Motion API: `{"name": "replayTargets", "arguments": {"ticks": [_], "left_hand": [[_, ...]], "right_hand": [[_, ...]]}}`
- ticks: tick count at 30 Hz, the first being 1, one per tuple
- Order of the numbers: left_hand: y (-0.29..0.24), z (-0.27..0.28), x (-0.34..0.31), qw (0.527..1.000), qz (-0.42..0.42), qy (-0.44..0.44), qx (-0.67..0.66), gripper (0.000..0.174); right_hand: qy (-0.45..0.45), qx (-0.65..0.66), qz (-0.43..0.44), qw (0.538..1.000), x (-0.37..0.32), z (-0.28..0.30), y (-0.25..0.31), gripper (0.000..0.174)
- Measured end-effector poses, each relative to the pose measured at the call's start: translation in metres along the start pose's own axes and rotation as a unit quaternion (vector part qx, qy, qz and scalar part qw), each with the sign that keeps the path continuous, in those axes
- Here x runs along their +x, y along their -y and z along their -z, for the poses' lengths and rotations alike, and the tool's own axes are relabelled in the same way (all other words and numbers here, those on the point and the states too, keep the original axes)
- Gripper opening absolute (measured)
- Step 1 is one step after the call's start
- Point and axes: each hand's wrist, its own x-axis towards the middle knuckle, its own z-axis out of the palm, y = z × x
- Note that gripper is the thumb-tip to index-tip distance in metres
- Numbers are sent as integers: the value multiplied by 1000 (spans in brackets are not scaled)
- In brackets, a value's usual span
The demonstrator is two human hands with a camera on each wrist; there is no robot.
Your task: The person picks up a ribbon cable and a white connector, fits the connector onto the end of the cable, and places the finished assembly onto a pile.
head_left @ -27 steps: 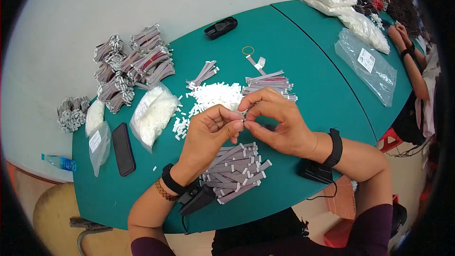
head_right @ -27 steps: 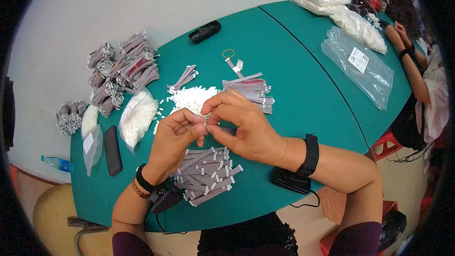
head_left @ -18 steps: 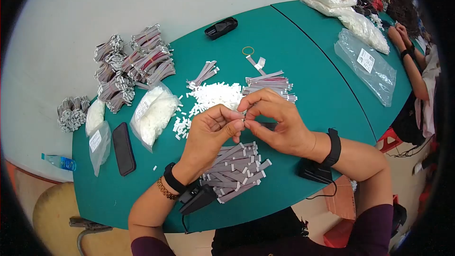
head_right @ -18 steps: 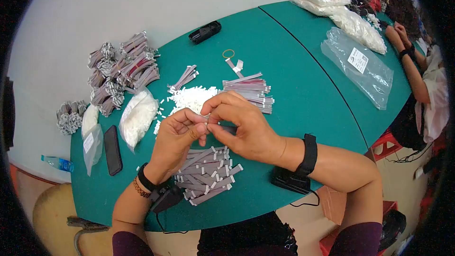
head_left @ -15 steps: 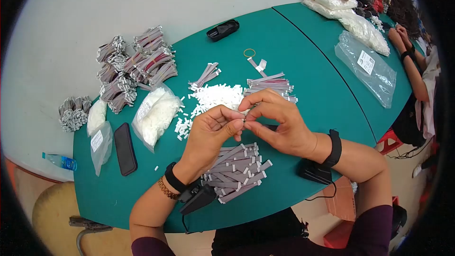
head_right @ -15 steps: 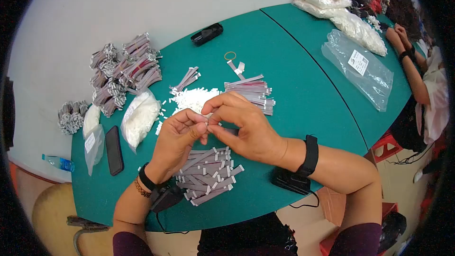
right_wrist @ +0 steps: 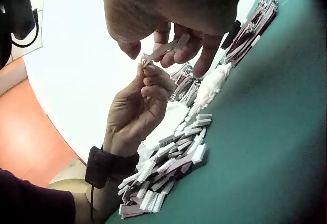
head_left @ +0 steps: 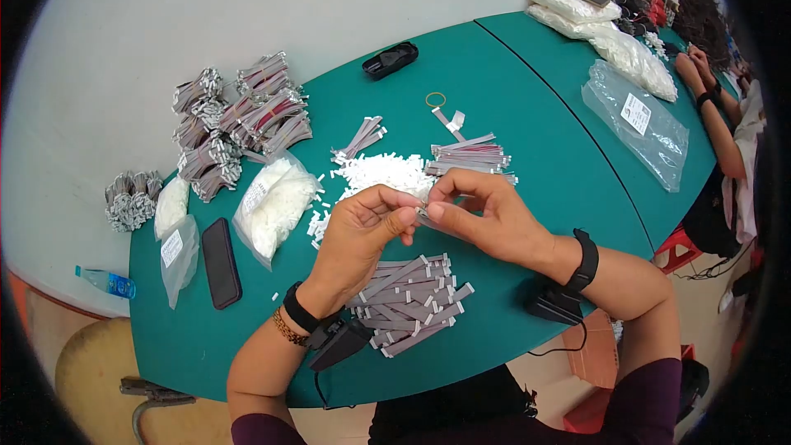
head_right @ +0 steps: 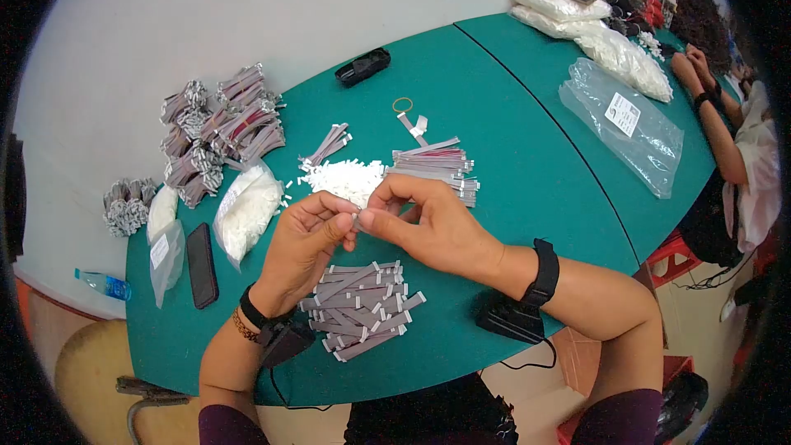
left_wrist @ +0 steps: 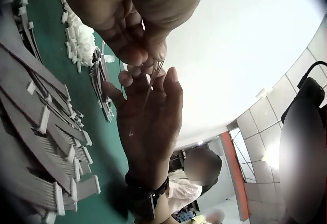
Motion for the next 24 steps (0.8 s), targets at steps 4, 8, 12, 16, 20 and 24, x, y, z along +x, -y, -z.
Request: {"name": "replayTargets", "arguments": {"ticks": [4,8,12,16,20,24], "left_hand": [[1,-2,1,1000,-1,3,28,12],[4,-2,1,999,-19,-2,51,12],[5,-1,1,999,-10,-7,35,11],[6,1,0,1000,20,-10,-14,12],[6,2,0,998,49,2,-45,13],[5,3,0,996,70,11,-60,14]], "right_hand": [[10,29,-29,999,-1,-2,-2,18],[10,42,-47,998,0,-1,-7,16],[-7,73,-35,997,-1,-3,-9,14],[8,99,-31,995,0,-2,-12,13],[18,89,-39,995,0,-2,-10,12],[28,85,-52,995,-1,-1,-9,12]]}}
